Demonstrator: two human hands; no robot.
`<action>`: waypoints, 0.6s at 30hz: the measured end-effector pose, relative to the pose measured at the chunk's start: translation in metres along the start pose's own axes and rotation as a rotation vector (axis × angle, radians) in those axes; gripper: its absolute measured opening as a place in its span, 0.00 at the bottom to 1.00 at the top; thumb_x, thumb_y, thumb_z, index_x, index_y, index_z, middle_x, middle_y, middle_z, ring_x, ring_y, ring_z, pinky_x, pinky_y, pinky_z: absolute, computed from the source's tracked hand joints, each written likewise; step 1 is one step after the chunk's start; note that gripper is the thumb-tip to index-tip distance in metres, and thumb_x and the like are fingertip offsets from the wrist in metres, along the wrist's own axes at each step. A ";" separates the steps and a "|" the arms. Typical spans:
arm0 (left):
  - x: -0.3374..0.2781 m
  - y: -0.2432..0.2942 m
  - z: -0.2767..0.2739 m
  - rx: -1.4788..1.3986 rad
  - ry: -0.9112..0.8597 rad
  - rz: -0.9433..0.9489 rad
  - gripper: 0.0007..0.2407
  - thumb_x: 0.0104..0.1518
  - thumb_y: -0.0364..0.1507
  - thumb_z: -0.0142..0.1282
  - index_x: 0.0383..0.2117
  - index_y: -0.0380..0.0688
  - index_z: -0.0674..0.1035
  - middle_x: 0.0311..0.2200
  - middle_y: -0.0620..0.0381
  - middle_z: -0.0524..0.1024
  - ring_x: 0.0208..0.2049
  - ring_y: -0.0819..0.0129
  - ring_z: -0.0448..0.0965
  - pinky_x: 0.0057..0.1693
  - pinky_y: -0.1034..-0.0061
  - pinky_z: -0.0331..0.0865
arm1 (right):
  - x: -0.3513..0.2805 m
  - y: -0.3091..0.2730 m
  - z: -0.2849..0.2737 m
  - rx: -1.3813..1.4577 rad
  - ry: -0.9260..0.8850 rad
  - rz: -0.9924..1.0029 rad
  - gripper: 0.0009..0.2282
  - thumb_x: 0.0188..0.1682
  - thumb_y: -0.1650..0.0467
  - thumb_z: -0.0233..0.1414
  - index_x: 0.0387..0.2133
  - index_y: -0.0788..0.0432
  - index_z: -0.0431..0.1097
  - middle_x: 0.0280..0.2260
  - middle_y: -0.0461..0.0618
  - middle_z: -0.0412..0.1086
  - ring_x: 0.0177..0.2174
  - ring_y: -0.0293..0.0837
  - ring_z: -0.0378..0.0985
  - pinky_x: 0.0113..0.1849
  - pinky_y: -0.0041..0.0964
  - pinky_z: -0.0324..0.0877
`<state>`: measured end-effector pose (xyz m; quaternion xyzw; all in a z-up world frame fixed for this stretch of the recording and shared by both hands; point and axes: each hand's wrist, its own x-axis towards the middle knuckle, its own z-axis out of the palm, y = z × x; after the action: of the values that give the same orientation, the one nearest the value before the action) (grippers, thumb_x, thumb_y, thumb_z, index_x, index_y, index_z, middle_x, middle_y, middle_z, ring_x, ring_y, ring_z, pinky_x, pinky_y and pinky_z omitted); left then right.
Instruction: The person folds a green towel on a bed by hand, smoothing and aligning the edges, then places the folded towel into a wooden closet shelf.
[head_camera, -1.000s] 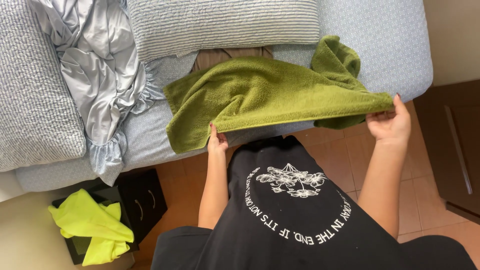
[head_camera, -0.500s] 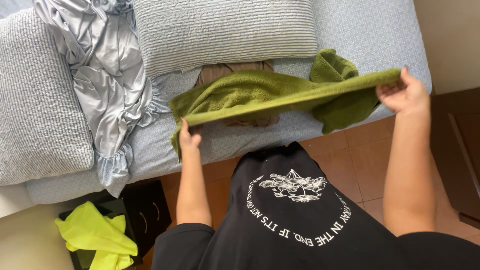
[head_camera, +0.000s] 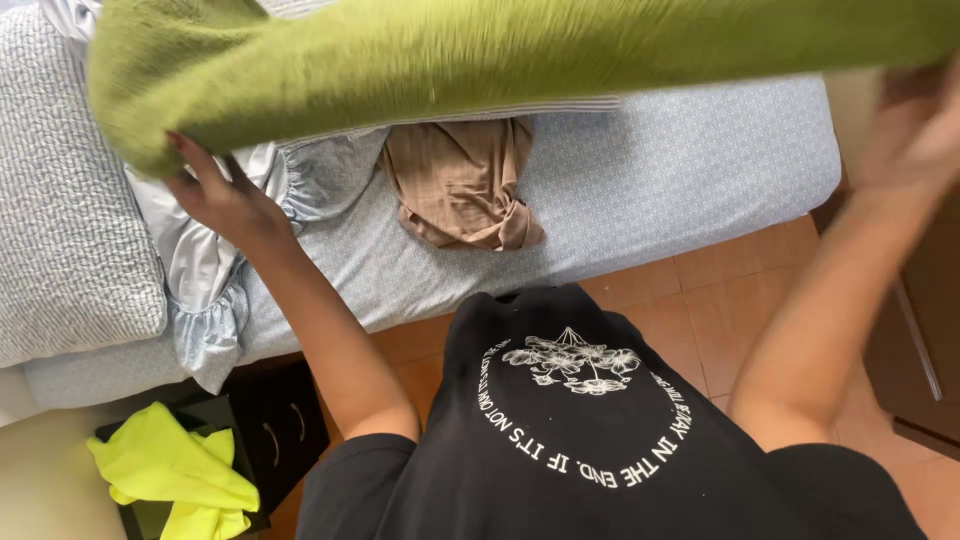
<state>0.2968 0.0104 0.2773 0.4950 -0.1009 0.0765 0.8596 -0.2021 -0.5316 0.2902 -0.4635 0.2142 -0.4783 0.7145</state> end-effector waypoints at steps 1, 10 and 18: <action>-0.015 0.002 -0.004 0.035 0.075 -0.081 0.23 0.64 0.39 0.60 0.60 0.42 0.70 0.59 0.50 0.71 0.62 0.56 0.72 0.65 0.56 0.71 | -0.028 0.018 0.030 -0.007 -0.026 -0.044 0.20 0.62 0.64 0.51 0.63 0.63 0.68 0.60 0.52 0.73 0.59 0.47 0.76 0.61 0.42 0.72; -0.135 -0.164 -0.245 0.022 0.620 -0.715 0.17 0.61 0.31 0.57 0.54 0.46 0.68 0.56 0.48 0.73 0.55 0.51 0.75 0.60 0.51 0.72 | -0.194 0.287 -0.098 0.230 0.778 0.790 0.12 0.54 0.72 0.52 0.50 0.64 0.68 0.47 0.55 0.70 0.47 0.50 0.74 0.54 0.47 0.76; -0.170 -0.183 -0.294 0.024 0.725 -0.803 0.17 0.60 0.34 0.60 0.53 0.44 0.71 0.54 0.49 0.76 0.54 0.52 0.77 0.59 0.53 0.72 | -0.224 0.308 -0.102 0.065 0.716 0.892 0.15 0.54 0.66 0.53 0.51 0.59 0.66 0.48 0.53 0.66 0.49 0.50 0.69 0.54 0.50 0.67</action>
<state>0.2037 0.1692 -0.0618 0.4464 0.4004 -0.0909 0.7951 -0.2300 -0.3462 -0.0565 -0.1153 0.6027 -0.2641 0.7441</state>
